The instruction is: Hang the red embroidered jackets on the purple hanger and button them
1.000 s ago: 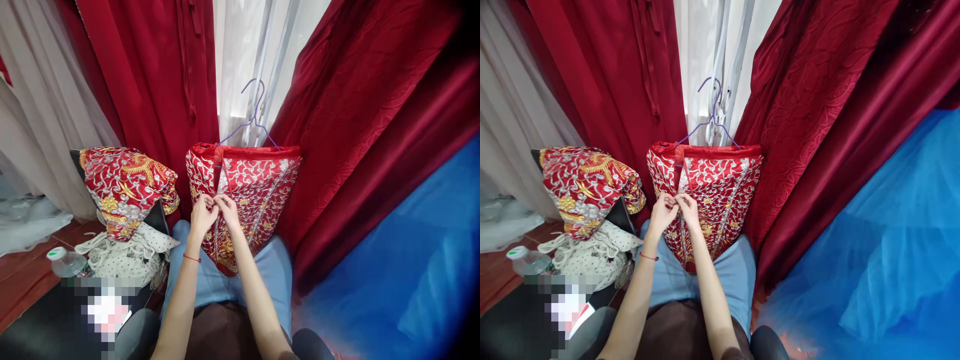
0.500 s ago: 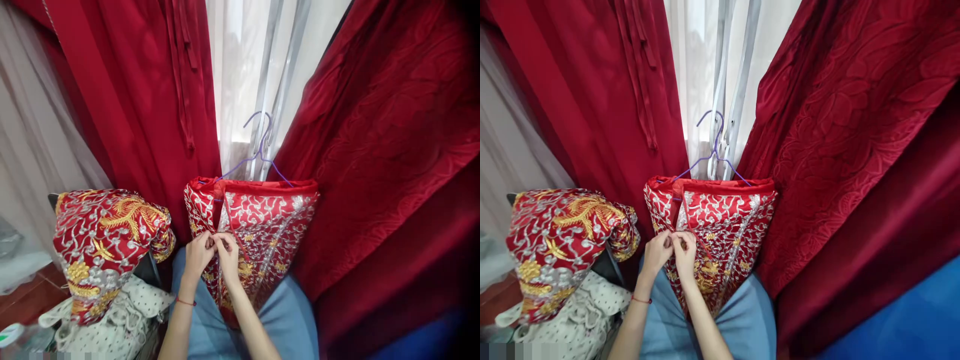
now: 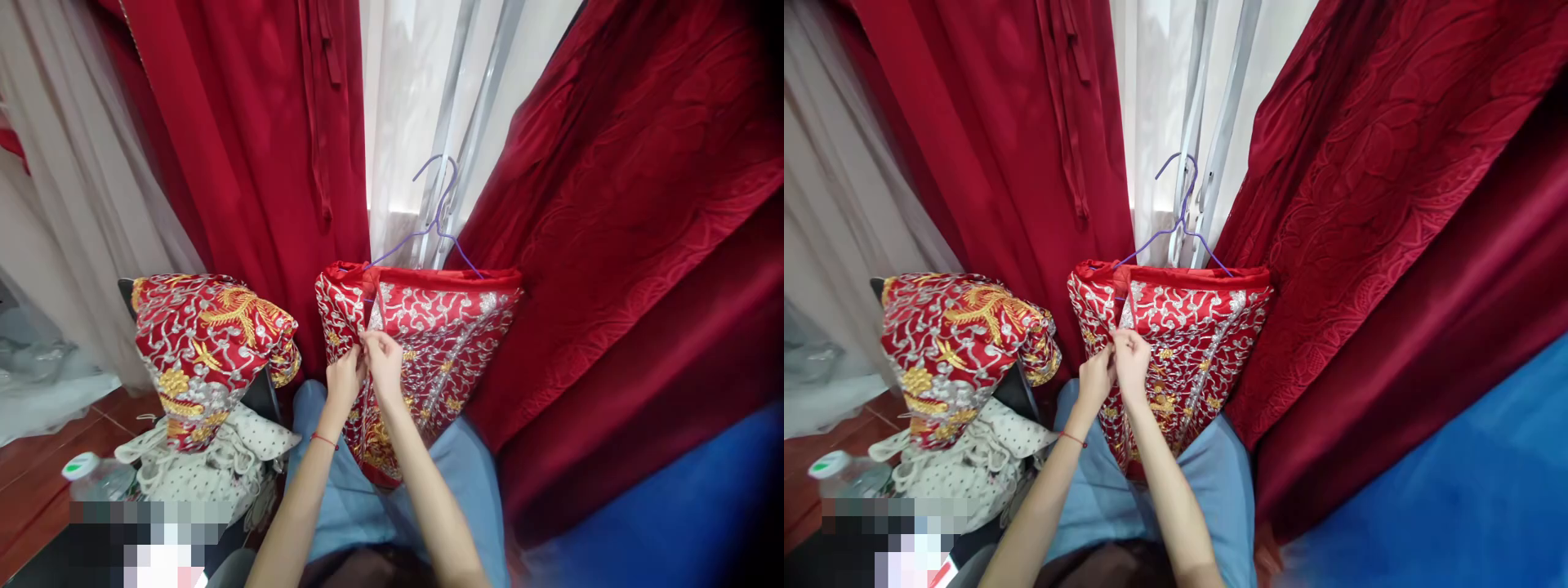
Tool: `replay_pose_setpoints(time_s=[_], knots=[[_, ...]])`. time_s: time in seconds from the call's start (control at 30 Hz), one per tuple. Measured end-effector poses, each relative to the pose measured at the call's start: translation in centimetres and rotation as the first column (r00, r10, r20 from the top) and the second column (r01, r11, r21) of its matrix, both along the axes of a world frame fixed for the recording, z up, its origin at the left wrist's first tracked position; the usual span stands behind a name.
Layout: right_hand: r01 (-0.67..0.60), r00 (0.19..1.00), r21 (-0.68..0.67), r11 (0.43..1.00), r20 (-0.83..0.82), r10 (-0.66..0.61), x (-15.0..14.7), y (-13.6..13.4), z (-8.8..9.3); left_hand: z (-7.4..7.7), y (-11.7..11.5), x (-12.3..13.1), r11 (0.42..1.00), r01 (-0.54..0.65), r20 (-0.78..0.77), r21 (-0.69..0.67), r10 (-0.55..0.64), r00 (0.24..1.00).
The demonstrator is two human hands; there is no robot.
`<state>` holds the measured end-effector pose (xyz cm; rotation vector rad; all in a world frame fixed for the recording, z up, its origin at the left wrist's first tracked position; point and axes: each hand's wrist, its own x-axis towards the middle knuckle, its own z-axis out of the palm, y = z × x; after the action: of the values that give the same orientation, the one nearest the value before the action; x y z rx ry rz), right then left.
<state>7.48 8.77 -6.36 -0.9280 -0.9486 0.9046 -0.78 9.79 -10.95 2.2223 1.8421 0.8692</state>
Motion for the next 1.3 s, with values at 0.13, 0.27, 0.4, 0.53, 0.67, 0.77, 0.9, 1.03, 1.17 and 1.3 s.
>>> replay_pose_setpoints(time_s=[0.13, 0.27, 0.4, 0.53, 0.67, 0.77, 0.9, 1.03, 1.17, 1.3], knots=[[0.021, 1.0, 0.044, 0.999, -0.017, -0.021, -0.1, 1.6, 4.7, 0.1, -1.2, 0.8, 0.999, -0.035, -0.049, -0.006, 0.035, 0.998], [0.059, 0.998, 0.044, 0.997, -0.019, -0.058, -0.3, 2.9, 7.0, 1.2, -1.5, 1.0, 0.999, -0.049, -0.076, -0.015, 0.048, 0.996], [0.043, 0.998, 0.1, 0.994, 0.046, -0.048, -0.2, 2.8, 6.5, 5.0, -0.2, 0.7, 0.996, -0.085, -0.082, -0.002, 0.085, 0.993], [0.004, 0.999, 0.138, 0.99, 0.048, -0.011, -0.1, 2.4, 5.7, 8.8, 2.1, 0.6, 0.973, -0.147, 0.005, 0.179, 0.149, 0.989], [0.012, 0.999, 0.163, 0.986, -0.031, -0.008, -0.3, 2.8, 5.3, 9.4, 3.9, 0.5, 0.977, -0.062, -0.043, 0.205, 0.072, 0.996], [0.012, 0.998, 0.146, 0.989, -0.066, -0.002, -0.4, 2.9, 5.3, 8.6, 4.1, 0.4, 0.977, -0.01, -0.011, 0.213, 0.012, 1.0], [-0.017, 0.995, 0.158, 0.987, -0.09, 0.031, -0.4, 2.6, 5.6, 8.0, 3.6, 0.4, 0.969, -0.052, 0.028, 0.241, 0.046, 0.999], [-0.026, 0.99, 0.132, 0.991, -0.134, 0.043, -0.8, 2.2, 5.7, 7.7, 3.9, 0.8, 0.955, -0.165, 0.014, 0.247, 0.166, 0.986], [-0.032, 0.983, 0.118, 0.992, -0.176, 0.052, -1.5, 2.0, 5.4, 7.4, 4.5, 0.9, 0.965, -0.101, -0.001, 0.243, 0.104, 0.995], [-0.04, 0.982, 0.108, 0.993, -0.177, 0.059, -1.5, 2.0, 5.5, 7.3, 4.4, 0.6, 0.97, 0.013, 0.029, 0.243, -0.021, 0.999]])
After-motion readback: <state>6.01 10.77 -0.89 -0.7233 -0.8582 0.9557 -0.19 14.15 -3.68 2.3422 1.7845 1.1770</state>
